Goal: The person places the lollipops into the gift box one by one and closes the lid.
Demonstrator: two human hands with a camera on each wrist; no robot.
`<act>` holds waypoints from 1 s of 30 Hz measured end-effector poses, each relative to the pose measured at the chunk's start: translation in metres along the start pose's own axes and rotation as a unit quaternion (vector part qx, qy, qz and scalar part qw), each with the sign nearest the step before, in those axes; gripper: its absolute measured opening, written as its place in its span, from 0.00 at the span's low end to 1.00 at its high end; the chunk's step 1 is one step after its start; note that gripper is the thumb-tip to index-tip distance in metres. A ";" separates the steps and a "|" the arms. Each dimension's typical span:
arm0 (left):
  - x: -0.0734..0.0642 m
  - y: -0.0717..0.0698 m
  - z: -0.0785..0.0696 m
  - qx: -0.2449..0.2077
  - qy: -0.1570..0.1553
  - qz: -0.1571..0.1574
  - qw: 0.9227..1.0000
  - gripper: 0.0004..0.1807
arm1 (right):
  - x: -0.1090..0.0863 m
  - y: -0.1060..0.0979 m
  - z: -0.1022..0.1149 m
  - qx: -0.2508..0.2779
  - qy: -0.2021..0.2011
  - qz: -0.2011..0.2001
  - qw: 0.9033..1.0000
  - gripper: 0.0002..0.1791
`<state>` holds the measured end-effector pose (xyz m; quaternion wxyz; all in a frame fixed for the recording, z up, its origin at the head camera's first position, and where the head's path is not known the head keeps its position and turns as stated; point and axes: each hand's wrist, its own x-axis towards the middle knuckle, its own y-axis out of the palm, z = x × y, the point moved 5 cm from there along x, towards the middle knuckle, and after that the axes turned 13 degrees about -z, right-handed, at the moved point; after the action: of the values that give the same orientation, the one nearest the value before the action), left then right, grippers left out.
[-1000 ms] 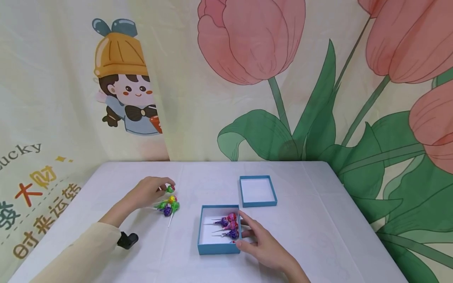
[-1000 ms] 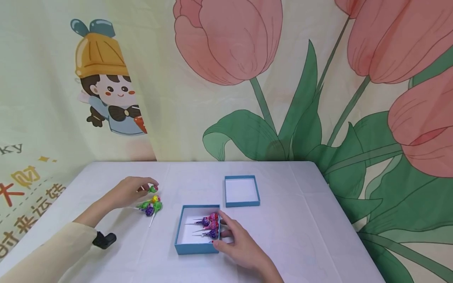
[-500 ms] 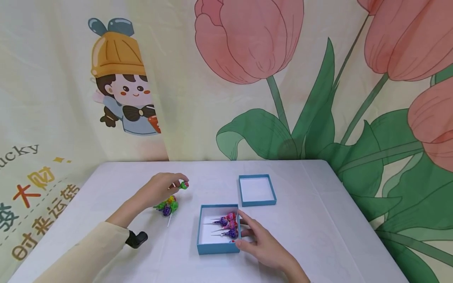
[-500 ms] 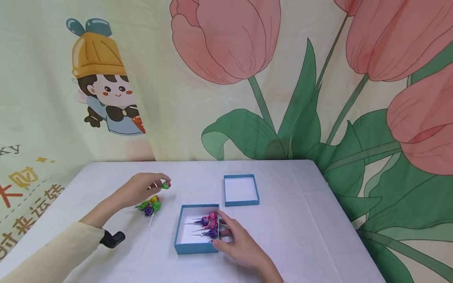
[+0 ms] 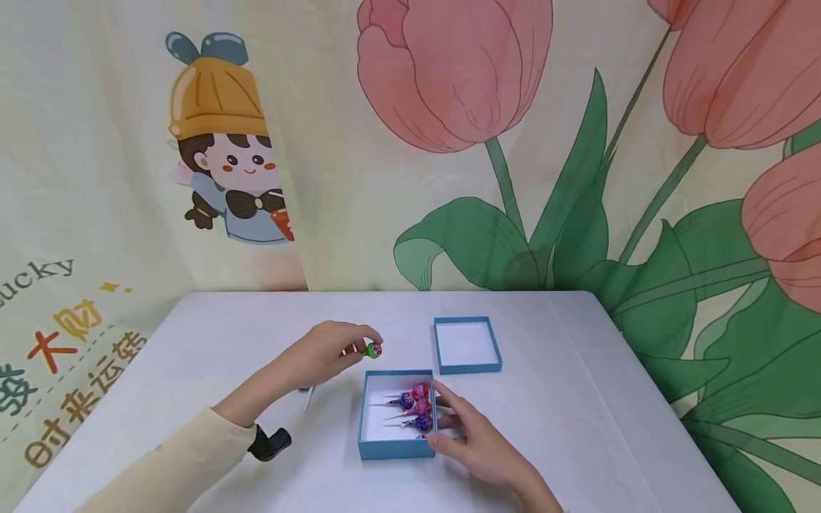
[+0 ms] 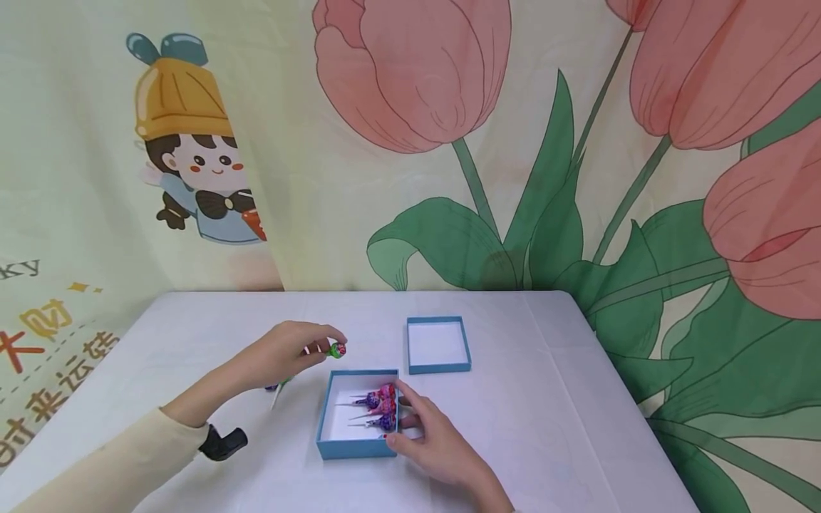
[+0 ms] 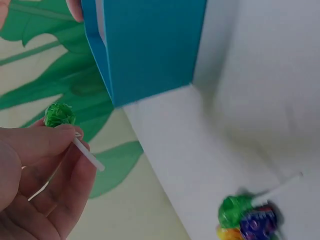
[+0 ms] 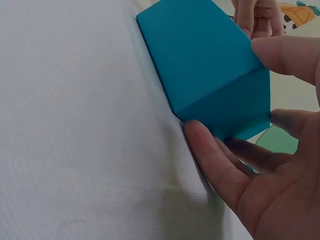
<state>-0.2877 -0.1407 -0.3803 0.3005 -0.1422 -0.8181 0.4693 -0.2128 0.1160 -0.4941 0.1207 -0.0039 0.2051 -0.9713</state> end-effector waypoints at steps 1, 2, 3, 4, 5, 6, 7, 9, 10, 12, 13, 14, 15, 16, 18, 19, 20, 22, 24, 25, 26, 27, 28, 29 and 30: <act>0.000 0.002 -0.005 -0.004 -0.001 0.006 1.000 0.20 | 0.000 0.000 0.000 0.001 0.001 0.001 1.000 0.47; 0.000 0.005 -0.010 -0.007 -0.002 0.012 1.000 0.19 | 0.000 0.000 -0.001 0.001 0.002 0.001 1.000 0.46; 0.001 0.007 -0.014 -0.010 -0.001 0.017 1.000 0.19 | 0.000 0.000 -0.001 0.002 0.003 0.002 1.000 0.46; 0.001 0.009 -0.018 -0.014 0.000 0.022 1.000 0.19 | 0.000 0.000 -0.001 0.004 0.004 0.003 1.000 0.46; 0.001 0.011 -0.022 -0.018 0.003 0.026 1.000 0.20 | 0.000 0.000 -0.002 0.003 0.003 0.003 1.000 0.47; 0.001 0.012 -0.026 -0.020 0.007 0.028 0.999 0.20 | 0.000 0.000 -0.002 0.003 0.003 0.003 1.000 0.47; 0.001 0.013 -0.030 -0.021 0.011 0.030 0.999 0.20 | -0.001 0.000 -0.002 0.003 0.003 0.003 1.000 0.47; 0.001 0.016 -0.036 -0.024 0.023 0.034 0.999 0.20 | -0.001 0.000 -0.002 0.004 0.003 0.004 1.000 0.47; 0.001 0.017 -0.038 -0.026 0.028 0.036 0.999 0.21 | -0.001 0.000 -0.002 0.004 0.002 0.005 1.000 0.47; 0.001 0.019 -0.042 -0.028 0.035 0.039 0.998 0.21 | -0.002 -0.001 -0.001 0.006 0.001 0.006 1.000 0.47; 0.002 0.020 -0.043 -0.031 0.035 0.040 0.998 0.20 | -0.001 -0.001 -0.001 0.006 0.000 0.007 1.000 0.47; 0.002 0.021 -0.044 -0.034 0.033 0.042 0.998 0.21 | -0.001 -0.001 0.000 0.007 -0.002 0.007 1.000 0.47; 0.002 0.023 -0.044 -0.036 0.030 0.045 0.998 0.21 | -0.001 -0.001 0.000 0.008 -0.002 0.007 1.000 0.46; 0.002 0.025 -0.045 -0.037 0.024 0.050 0.998 0.21 | 0.000 -0.001 0.000 0.011 -0.002 0.008 1.000 0.46; 0.002 0.029 -0.046 -0.041 0.021 0.059 0.997 0.21 | 0.000 -0.001 0.000 0.016 -0.002 0.010 1.000 0.46; 0.002 0.031 -0.046 -0.043 0.019 0.063 0.997 0.21 | 0.000 -0.001 0.001 0.017 -0.003 0.010 1.000 0.45; 0.001 0.033 -0.047 -0.046 0.018 0.067 0.997 0.21 | 0.000 -0.001 0.001 0.019 -0.003 0.011 1.000 0.45; 0.001 0.038 -0.049 -0.053 0.018 0.074 0.996 0.20 | -0.001 -0.001 0.001 0.020 -0.003 0.013 1.000 0.45; 0.001 0.042 -0.050 -0.058 0.020 0.079 0.995 0.21 | -0.002 -0.001 0.002 0.019 -0.005 0.012 1.000 0.45; 0.002 0.043 -0.050 -0.060 0.018 0.082 0.995 0.21 | -0.002 -0.002 0.003 0.018 -0.005 0.011 1.000 0.45; 0.002 0.045 -0.050 -0.062 0.017 0.084 0.994 0.21 | -0.002 -0.002 0.003 0.017 -0.006 0.011 1.000 0.45; 0.002 0.047 -0.050 -0.062 0.017 0.087 0.994 0.21 | -0.002 -0.002 0.003 0.017 -0.005 0.012 1.000 0.45; 0.002 0.048 -0.050 -0.061 0.017 0.088 0.994 0.21 | -0.002 -0.002 0.003 0.017 -0.005 0.011 1.000 0.45; 0.002 0.050 -0.049 -0.060 0.017 0.089 0.994 0.21 | -0.002 -0.002 0.004 0.017 -0.006 0.011 1.000 0.45; 0.001 0.052 -0.049 -0.060 0.018 0.090 0.994 0.21 | -0.003 -0.002 0.004 0.018 -0.006 0.011 1.000 0.45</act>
<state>-0.2608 -0.0794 -0.4058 0.2628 -0.2417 -0.8229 0.4420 -0.2105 0.1172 -0.4899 0.1330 -0.0053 0.1871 -0.9733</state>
